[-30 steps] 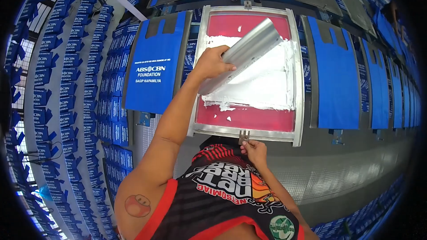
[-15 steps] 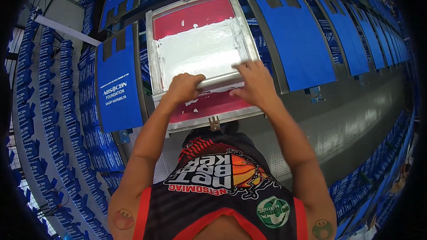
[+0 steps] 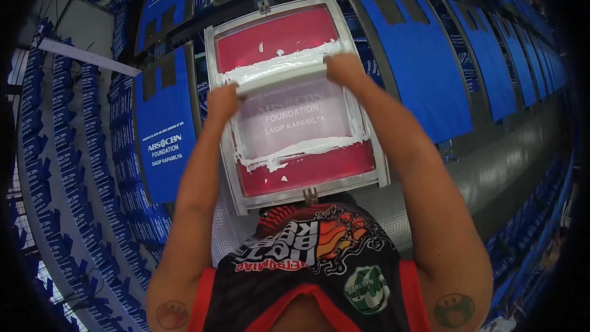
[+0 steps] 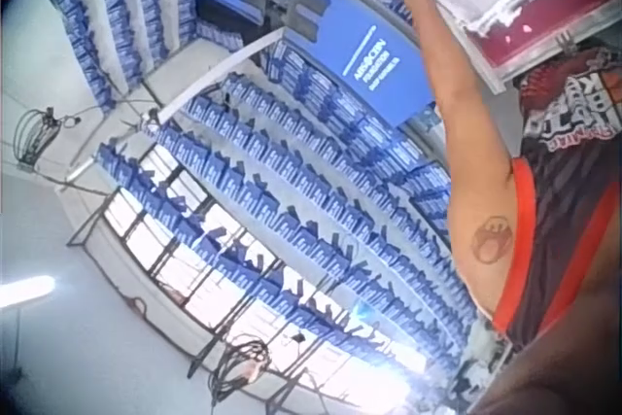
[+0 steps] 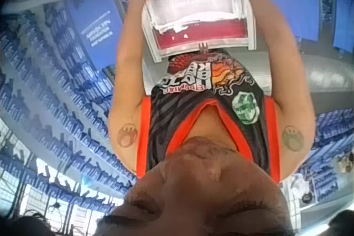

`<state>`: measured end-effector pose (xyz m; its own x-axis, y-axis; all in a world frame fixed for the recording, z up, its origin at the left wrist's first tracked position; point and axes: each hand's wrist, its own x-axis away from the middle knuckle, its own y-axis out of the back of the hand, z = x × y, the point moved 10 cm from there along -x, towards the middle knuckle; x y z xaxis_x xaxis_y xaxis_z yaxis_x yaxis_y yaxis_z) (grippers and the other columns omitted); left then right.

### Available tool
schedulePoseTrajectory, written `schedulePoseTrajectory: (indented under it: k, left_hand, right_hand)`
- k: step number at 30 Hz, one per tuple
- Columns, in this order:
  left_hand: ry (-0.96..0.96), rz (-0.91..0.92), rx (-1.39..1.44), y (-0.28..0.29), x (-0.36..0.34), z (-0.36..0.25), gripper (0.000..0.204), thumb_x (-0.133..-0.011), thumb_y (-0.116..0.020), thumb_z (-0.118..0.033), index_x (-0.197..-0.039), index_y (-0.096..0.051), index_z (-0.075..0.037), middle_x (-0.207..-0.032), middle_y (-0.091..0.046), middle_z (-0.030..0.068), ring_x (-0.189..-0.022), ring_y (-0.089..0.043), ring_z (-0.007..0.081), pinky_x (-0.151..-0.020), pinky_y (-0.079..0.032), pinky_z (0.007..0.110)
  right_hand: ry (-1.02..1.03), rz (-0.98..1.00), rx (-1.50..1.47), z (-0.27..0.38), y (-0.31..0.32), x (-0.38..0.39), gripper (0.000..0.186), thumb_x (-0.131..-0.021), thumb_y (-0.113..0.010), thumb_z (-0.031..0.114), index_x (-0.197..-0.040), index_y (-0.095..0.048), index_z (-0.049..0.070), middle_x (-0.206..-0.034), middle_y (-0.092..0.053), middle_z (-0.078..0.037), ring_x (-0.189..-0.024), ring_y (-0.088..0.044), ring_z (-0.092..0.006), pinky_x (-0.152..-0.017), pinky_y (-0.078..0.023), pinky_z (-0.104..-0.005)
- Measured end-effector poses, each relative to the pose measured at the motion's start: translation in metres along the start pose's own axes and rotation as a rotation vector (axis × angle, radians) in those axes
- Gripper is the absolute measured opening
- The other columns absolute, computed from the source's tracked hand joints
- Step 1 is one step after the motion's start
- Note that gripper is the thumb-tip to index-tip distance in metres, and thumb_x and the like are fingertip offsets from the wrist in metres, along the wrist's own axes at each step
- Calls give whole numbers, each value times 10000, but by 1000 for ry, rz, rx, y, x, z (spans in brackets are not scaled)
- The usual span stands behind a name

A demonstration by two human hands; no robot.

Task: The person is screen printing white text and logos onto blue t-shirts in a commercial printing facility.

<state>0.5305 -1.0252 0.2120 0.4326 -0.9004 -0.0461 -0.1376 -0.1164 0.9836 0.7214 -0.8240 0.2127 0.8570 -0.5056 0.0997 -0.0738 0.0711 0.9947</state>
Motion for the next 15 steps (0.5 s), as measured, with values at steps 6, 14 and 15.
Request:
schedulePoseTrajectory:
  k: [6, 14, 15]
  left_hand:
    - [37, 327, -9, -34, 112, -21, 188, -728, -666, -177, -906, -692, -122, -837, -687, 149, -795, -665, 335, -714, -513, 480]
    - [39, 79, 21, -10, -11, 2, 165, -728, -669, -184, -851, -662, -75, -801, -670, 165, -757, -658, 349, -689, -520, 461]
    - [15, 99, 21, 3, -22, 6, 210, -736, -683, -224, -888, -670, -80, -820, -677, 165, -767, -660, 350, -696, -519, 467]
  right_hand:
    - [-19, 184, -100, 23, -39, 126, 263, -690, -684, 169, -952, -690, 158, -878, -691, -110, -843, -674, -283, -745, -522, -438]
    - [-33, -61, -46, -9, 2, -5, 192, -693, -637, 136, -876, -697, 142, -792, -685, -125, -721, -675, -299, -656, -535, -419]
    - [14, -24, -2, -4, 11, -21, 217, -699, -638, 148, -907, -697, 144, -801, -687, -126, -732, -677, -301, -661, -535, -424]
